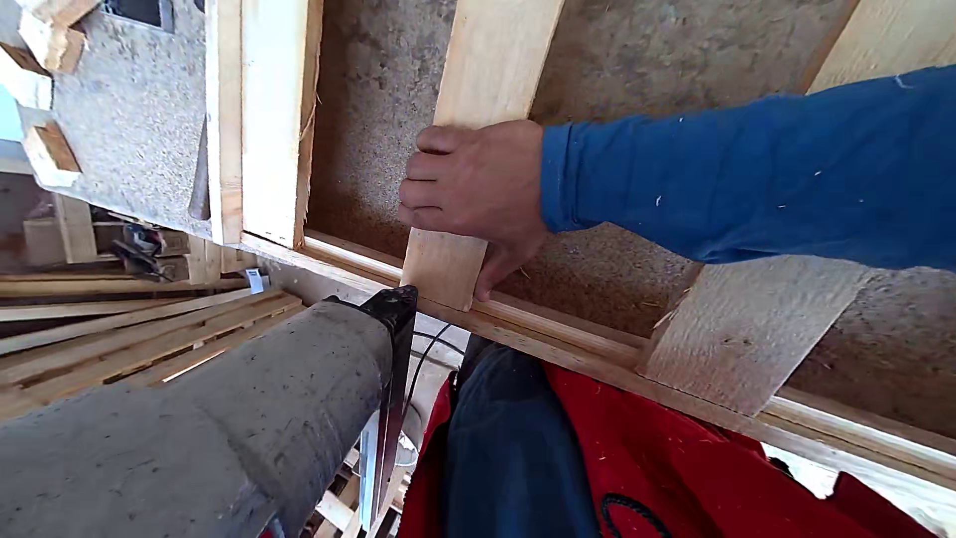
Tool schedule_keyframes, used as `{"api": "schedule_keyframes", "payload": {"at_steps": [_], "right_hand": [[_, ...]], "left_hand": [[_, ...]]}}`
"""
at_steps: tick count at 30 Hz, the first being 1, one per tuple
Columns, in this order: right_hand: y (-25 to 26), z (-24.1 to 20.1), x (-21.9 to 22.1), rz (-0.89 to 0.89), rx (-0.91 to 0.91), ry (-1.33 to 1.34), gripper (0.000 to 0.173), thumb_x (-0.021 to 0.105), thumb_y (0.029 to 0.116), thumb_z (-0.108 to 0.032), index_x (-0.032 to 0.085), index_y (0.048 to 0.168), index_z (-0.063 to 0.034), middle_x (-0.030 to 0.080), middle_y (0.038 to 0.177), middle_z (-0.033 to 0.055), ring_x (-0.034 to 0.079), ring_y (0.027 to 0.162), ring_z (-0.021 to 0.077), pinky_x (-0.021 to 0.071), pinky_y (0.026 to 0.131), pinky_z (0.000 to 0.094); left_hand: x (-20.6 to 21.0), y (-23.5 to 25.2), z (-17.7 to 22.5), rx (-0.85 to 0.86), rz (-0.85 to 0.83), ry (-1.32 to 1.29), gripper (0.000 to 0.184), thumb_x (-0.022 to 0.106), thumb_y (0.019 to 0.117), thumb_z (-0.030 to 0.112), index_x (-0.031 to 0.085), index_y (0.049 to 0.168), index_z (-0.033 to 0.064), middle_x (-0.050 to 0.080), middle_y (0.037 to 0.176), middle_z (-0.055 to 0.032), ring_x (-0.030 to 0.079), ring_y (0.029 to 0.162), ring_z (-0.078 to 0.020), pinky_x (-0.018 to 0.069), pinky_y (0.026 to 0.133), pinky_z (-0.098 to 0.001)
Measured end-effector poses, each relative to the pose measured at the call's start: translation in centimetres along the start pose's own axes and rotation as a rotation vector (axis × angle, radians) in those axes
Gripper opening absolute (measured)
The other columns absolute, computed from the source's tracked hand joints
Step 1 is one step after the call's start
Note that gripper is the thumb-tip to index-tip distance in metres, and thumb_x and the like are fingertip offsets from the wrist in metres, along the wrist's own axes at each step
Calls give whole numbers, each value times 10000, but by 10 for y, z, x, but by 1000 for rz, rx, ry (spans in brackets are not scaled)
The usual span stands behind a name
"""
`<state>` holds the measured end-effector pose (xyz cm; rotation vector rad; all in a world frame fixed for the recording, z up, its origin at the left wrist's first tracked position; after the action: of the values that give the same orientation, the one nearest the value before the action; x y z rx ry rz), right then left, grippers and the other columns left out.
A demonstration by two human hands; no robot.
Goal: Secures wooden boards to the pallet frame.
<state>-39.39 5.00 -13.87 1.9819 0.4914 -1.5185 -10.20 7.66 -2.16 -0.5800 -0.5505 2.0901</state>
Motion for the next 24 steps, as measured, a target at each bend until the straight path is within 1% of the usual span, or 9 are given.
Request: {"api": "schedule_keyframes", "payload": {"at_steps": [2, 5, 6, 9, 12, 16, 19, 23, 24], "right_hand": [[0, -1, 1, 10, -4, 8, 1227, 598, 568, -964, 577, 1303, 18, 631, 1199, 164, 592, 1142, 379, 369, 1099, 568], [0, 0, 2, 27, -4, 21, 1215, 597, 554, -969, 589, 1266, 15, 631, 1160, 160, 593, 1111, 378, 364, 1087, 572], [0, 1, 2, 24, -4, 21, 1214, 604, 558, -966, 586, 1268, 19, 632, 1162, 164, 593, 1119, 383, 360, 1097, 574], [0, 0, 2, 12, -4, 14, 1217, 612, 574, -956, 569, 1296, 23, 627, 1188, 170, 587, 1140, 386, 356, 1103, 572], [0, -2, 0, 23, -7, -2, 1203, 605, 570, -959, 587, 1271, 19, 630, 1186, 166, 587, 1131, 375, 377, 1066, 554], [-1, 1, 2, 43, 7, 18, 1187, 629, 562, -945, 593, 1247, 23, 627, 1182, 169, 592, 1124, 380, 389, 1066, 566], [0, 1, 1, 52, 1, 13, 1180, 620, 565, -949, 597, 1225, 29, 628, 1165, 168, 593, 1117, 377, 384, 1064, 560], [0, 1, 1, 46, 8, 33, 1178, 637, 573, -938, 591, 1242, 30, 625, 1180, 168, 588, 1133, 380, 369, 1089, 570], [-1, 1, 1, 47, 11, 38, 1172, 635, 571, -939, 592, 1238, 24, 626, 1186, 166, 589, 1142, 378, 365, 1095, 567]], "left_hand": [[1, 2, 3, -4, -3, 16, 207, 509, 1079, 373, 690, 1176, 349, 712, 992, 181, 662, 841, 63, 542, 766, -142], [-3, 0, 3, -26, 20, 102, 211, 496, 1085, 377, 692, 1137, 321, 700, 936, 170, 661, 837, 44, 559, 789, -187], [-4, 0, 2, -28, 34, 114, 212, 504, 1083, 380, 693, 1130, 299, 696, 903, 149, 661, 808, 23, 564, 771, -206], [0, 2, 10, -71, 113, 192, 186, 554, 1050, 420, 689, 1089, 298, 664, 811, 173, 643, 728, 34, 558, 715, -194], [3, 1, 20, -79, 96, 204, 157, 560, 1060, 350, 698, 1118, 304, 690, 856, 192, 658, 760, 43, 578, 756, -202], [4, -12, 24, -45, 38, 191, 218, 503, 1082, 357, 704, 1141, 299, 705, 913, 178, 670, 815, 33, 572, 791, -218], [10, -9, 30, -45, 76, 175, 197, 538, 1066, 359, 717, 1129, 309, 716, 924, 165, 675, 836, 23, 568, 815, -215], [13, 2, 19, -86, 89, 178, 175, 550, 1059, 384, 695, 1121, 309, 695, 868, 178, 658, 753, 41, 570, 716, -191], [16, 6, 20, -83, 82, 179, 173, 549, 1061, 371, 693, 1107, 286, 692, 860, 174, 656, 757, 47, 565, 729, -177]]}}
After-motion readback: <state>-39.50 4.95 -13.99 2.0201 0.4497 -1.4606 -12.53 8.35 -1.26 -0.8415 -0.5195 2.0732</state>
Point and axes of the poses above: each hand's wrist, its own y-axis towards the middle knuckle, its own x-axis out of the palm, z = x × y, the point moved 6 cm from there along y, towards the middle knuckle
